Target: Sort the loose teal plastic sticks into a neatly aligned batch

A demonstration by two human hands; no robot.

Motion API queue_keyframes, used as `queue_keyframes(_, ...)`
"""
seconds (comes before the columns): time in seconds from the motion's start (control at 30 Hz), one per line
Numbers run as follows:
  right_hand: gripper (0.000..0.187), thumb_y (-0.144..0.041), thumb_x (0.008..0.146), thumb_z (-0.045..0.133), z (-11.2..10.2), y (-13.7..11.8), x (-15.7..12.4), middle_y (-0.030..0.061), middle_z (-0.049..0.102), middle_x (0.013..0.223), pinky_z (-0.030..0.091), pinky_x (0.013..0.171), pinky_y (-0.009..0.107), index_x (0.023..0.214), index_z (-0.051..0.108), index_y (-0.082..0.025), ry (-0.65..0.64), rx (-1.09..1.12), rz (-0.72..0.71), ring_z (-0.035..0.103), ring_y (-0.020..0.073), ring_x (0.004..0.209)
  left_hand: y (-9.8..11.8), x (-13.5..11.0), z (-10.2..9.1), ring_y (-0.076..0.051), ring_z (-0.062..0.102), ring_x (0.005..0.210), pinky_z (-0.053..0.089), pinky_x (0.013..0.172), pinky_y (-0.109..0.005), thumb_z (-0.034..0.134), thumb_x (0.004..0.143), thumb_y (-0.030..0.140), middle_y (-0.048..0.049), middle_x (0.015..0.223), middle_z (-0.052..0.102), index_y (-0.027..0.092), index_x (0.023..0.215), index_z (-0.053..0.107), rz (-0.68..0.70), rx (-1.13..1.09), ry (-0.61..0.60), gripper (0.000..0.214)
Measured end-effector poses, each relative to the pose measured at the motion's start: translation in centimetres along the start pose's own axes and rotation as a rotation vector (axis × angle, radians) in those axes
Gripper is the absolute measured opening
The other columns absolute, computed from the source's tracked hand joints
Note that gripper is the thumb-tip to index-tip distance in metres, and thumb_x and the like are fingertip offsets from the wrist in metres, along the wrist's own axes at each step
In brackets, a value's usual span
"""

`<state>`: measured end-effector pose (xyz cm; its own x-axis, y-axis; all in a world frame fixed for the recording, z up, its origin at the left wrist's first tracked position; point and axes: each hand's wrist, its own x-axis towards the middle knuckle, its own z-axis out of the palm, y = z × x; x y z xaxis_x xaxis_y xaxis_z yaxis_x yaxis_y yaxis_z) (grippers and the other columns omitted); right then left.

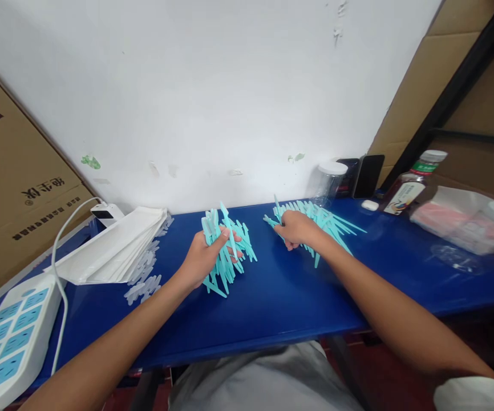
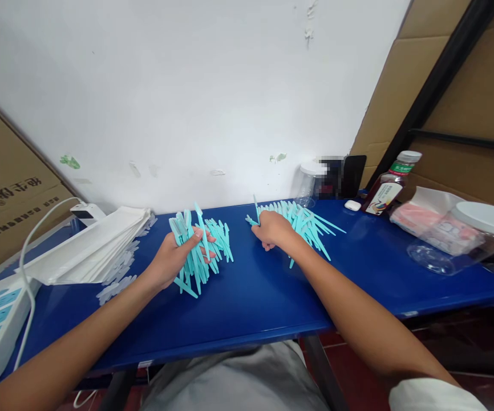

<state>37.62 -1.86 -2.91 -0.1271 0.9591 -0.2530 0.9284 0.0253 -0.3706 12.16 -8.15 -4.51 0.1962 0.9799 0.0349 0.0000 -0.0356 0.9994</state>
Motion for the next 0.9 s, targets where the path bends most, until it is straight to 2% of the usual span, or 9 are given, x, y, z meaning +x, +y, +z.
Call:
queue_keyframes(0.37,0.053,-0.029,0.100,0.046,-0.5,0.2,-0.2,0.0127,0.075,0.062,0.050,0.060,0.025,0.052,0.064,-0.014,-0.017,-0.031,0.011,0.068,0.0173,0.053,0.2,-0.2,0.1,-0.028,0.077,0.078,0.062,0.060,-0.036,0.072,0.086,0.059,-0.0162,0.113,0.075,0.013,0.110,0.070,0.006,-0.011,-0.006,0.051)
queue_keyframes(0.5,0.053,-0.032,0.102,0.046,-0.2,0.3,0.0,0.0134,0.074,0.063,0.051,0.063,0.028,0.059,0.069,-0.012,0.028,-0.155,0.020,0.070,0.0200,0.056,0.3,-0.2,0.2,-0.028,0.077,0.079,0.063,0.061,-0.037,0.072,0.087,0.058,-0.0153,0.111,0.075,0.014,0.106,0.069,-0.004,-0.022,-0.015,0.048)
queue_keyframes(0.6,0.040,-0.030,0.101,0.048,0.3,0.0,0.0,0.0189,0.077,0.080,0.052,0.073,0.031,0.084,0.077,-0.009,0.124,-0.252,0.047,0.075,0.0258,0.078,0.4,-0.2,0.1,-0.028,0.076,0.079,0.063,0.060,-0.036,0.072,0.087,0.058,-0.0151,0.110,0.075,0.014,0.105,0.069,-0.005,-0.019,-0.016,0.048)
queue_keyframes(0.7,0.035,-0.032,0.101,0.051,0.9,-0.4,-0.2,0.0251,0.075,0.106,0.050,0.086,0.035,0.112,0.074,-0.008,0.230,-0.314,0.066,0.072,0.0319,0.106,0.4,-0.2,0.1,-0.028,0.076,0.079,0.063,0.061,-0.037,0.071,0.088,0.058,-0.0148,0.107,0.075,0.013,0.107,0.070,-0.010,-0.008,-0.019,0.048)
queue_keyframes(0.77,0.037,-0.033,0.101,0.051,1.2,-0.7,-0.4,0.0266,0.073,0.113,0.050,0.090,0.037,0.117,0.073,-0.008,0.268,-0.346,0.070,0.069,0.0340,0.114,0.4,-0.1,0.1,-0.028,0.076,0.080,0.063,0.063,-0.037,0.070,0.089,0.057,-0.0144,0.106,0.076,0.013,0.108,0.071,-0.013,-0.011,-0.019,0.048)
queue_keyframes(0.9,0.034,-0.031,0.101,0.050,1.7,-1.2,-0.9,0.0255,0.073,0.110,0.051,0.089,0.036,0.111,0.076,-0.010,0.288,-0.390,0.061,0.069,0.0343,0.112,0.3,-0.1,0.0,-0.028,0.076,0.080,0.064,0.064,-0.038,0.069,0.090,0.057,-0.0142,0.100,0.076,0.013,0.110,0.072,-0.012,-0.012,-0.009,0.049)
